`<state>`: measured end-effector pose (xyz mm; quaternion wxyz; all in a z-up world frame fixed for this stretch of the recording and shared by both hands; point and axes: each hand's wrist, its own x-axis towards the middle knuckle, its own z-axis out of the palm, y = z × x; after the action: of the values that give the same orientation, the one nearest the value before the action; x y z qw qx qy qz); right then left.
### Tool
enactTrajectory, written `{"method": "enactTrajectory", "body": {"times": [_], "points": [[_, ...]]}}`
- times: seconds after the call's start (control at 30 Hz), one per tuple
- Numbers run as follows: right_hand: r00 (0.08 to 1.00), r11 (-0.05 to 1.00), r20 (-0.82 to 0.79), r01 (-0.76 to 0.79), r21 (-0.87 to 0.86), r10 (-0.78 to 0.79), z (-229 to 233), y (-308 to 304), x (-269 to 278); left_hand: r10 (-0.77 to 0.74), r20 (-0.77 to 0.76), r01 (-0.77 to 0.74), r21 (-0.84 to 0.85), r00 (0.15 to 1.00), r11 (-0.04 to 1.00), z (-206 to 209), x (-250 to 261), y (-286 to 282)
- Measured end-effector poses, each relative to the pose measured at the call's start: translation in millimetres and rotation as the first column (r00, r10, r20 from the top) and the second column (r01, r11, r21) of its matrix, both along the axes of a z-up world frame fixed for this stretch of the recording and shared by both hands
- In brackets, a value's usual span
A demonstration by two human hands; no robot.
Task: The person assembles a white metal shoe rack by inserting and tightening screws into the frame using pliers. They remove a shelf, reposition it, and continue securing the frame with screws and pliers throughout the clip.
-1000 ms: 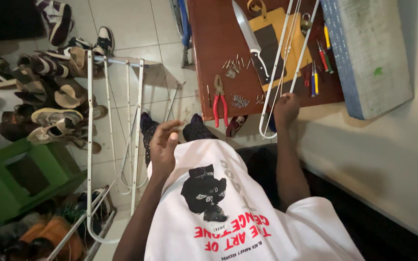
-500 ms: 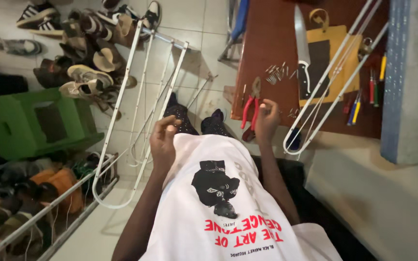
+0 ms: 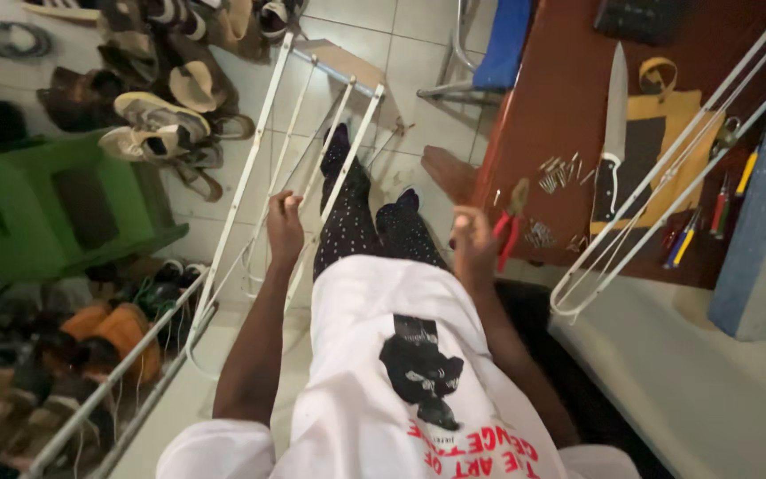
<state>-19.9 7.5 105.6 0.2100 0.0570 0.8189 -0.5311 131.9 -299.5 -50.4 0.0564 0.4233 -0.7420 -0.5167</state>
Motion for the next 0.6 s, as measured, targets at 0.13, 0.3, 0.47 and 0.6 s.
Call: {"method": "enactTrajectory", "body": {"times": [0.13, 0.3, 0.47, 0.6], "points": [[0.991, 0.966, -0.129, 0.002, 0.259, 0.033, 13.3, -26.4, 6.9, -0.180, -0.036, 0.181, 0.025, 0.983, 0.983, -72.1, -68.7, -19.1], [0.911, 0.889, -0.239, 0.390, 0.238, -0.336, -1.9, 76.0, -43.0, -0.261, 0.032, 0.261, -0.026, 0.965, 0.965, -150.8, -128.5, -16.8], [0.839, 0.619, -0.500, 0.279, 0.734, 0.215, -29.6, 187.8, -105.0, -0.279, 0.015, 0.271, 0.191, 0.960, 0.943, -192.7, -167.3, -11.6], [0.838, 0.505, -0.410, 0.194, 0.841, 0.360, -61.6, 231.7, -123.5, -0.336, 0.088, 0.326, 0.114, 0.938, 0.939, -188.8, -188.8, -11.1]]}}
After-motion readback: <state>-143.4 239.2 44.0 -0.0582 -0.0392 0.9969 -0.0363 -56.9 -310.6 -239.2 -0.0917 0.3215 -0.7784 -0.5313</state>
